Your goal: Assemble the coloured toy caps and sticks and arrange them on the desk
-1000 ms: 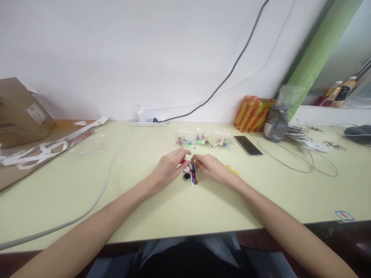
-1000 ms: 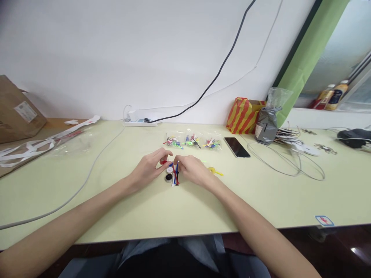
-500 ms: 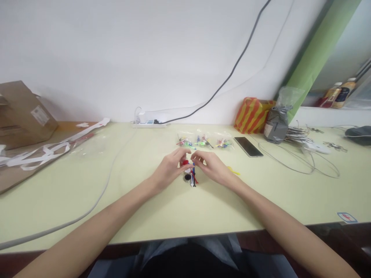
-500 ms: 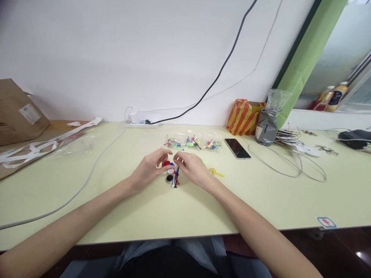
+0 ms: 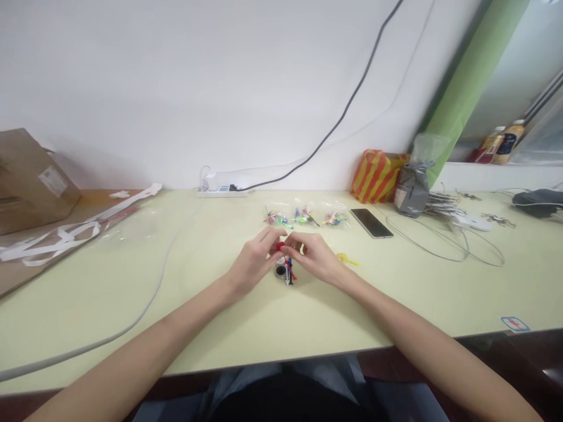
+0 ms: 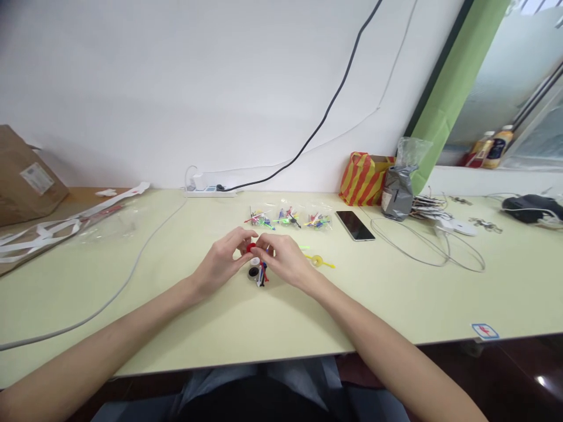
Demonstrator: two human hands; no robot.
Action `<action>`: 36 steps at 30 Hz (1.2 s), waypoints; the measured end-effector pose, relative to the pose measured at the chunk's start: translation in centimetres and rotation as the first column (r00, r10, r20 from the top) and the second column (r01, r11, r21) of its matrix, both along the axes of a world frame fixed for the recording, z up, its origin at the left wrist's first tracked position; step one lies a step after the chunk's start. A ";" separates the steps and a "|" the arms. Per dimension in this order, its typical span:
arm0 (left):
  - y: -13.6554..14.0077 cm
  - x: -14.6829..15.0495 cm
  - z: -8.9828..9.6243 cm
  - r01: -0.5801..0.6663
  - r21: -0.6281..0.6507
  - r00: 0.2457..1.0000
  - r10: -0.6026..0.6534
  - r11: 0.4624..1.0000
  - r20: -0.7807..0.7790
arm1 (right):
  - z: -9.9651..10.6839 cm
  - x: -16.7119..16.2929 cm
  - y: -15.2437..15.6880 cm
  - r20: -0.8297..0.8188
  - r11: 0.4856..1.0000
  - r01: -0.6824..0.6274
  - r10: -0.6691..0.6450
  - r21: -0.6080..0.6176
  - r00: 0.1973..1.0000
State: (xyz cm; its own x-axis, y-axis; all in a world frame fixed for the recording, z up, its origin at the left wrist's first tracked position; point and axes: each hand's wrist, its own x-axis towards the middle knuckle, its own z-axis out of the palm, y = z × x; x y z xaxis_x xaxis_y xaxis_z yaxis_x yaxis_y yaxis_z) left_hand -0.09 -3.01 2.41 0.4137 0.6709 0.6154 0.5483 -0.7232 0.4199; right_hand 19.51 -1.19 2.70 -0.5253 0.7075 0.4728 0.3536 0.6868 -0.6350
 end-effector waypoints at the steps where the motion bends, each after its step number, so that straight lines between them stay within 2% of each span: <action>1: 0.0 0.0 0.0 0.013 -0.003 1.000 -0.013 1.000 -0.005 | 0.1 0.0 -0.1 0.003 1.000 0.024 -0.024 0.014 1.000; 5: 0.2 0.1 -0.1 0.078 -0.037 0.996 -0.077 0.996 0.039 | 0.3 0.1 -0.3 0.039 0.986 0.125 -0.130 0.106 0.991; 8: 0.1 0.1 -0.1 0.076 -0.052 0.996 -0.073 0.996 0.058 | 0.2 0.1 -0.2 0.061 0.982 0.135 -0.144 0.129 0.988; 13: 0.2 0.0 -0.2 0.018 -0.060 1.000 -0.017 0.998 0.012 | 0.4 0.3 0.0 0.109 0.984 0.134 -0.147 0.116 0.983; 16: 0.6 -0.2 -0.3 -0.034 -0.064 0.999 0.032 0.997 -0.042 | 0.9 0.8 0.3 0.157 0.962 0.247 -0.263 0.113 0.952; 19: 1.1 -0.6 -0.2 -0.112 -0.061 0.990 0.106 0.992 -0.088 | 1.2 1.5 0.6 0.312 0.939 0.327 -0.344 0.108 0.885; 22: 1.4 -1.0 0.0 -0.183 -0.072 0.973 0.171 0.980 -0.153 | 1.2 1.8 0.5 0.516 0.955 0.280 -0.292 0.103 0.805; 25: 1.4 -1.1 0.0 -0.230 -0.104 0.955 0.204 0.968 -0.215 | 1.2 1.6 0.2 0.642 0.966 0.221 -0.255 0.134 0.723; 32: 1.4 -1.0 -0.4 -0.188 -0.119 0.962 0.158 0.975 -0.224 | 1.7 1.5 -0.1 0.714 0.956 0.222 -0.293 0.194 0.637; 36: 1.3 -1.0 -0.4 -0.189 -0.131 0.964 0.159 0.973 -0.215 | 1.5 1.6 0.2 0.720 0.967 0.205 -0.250 0.152 0.647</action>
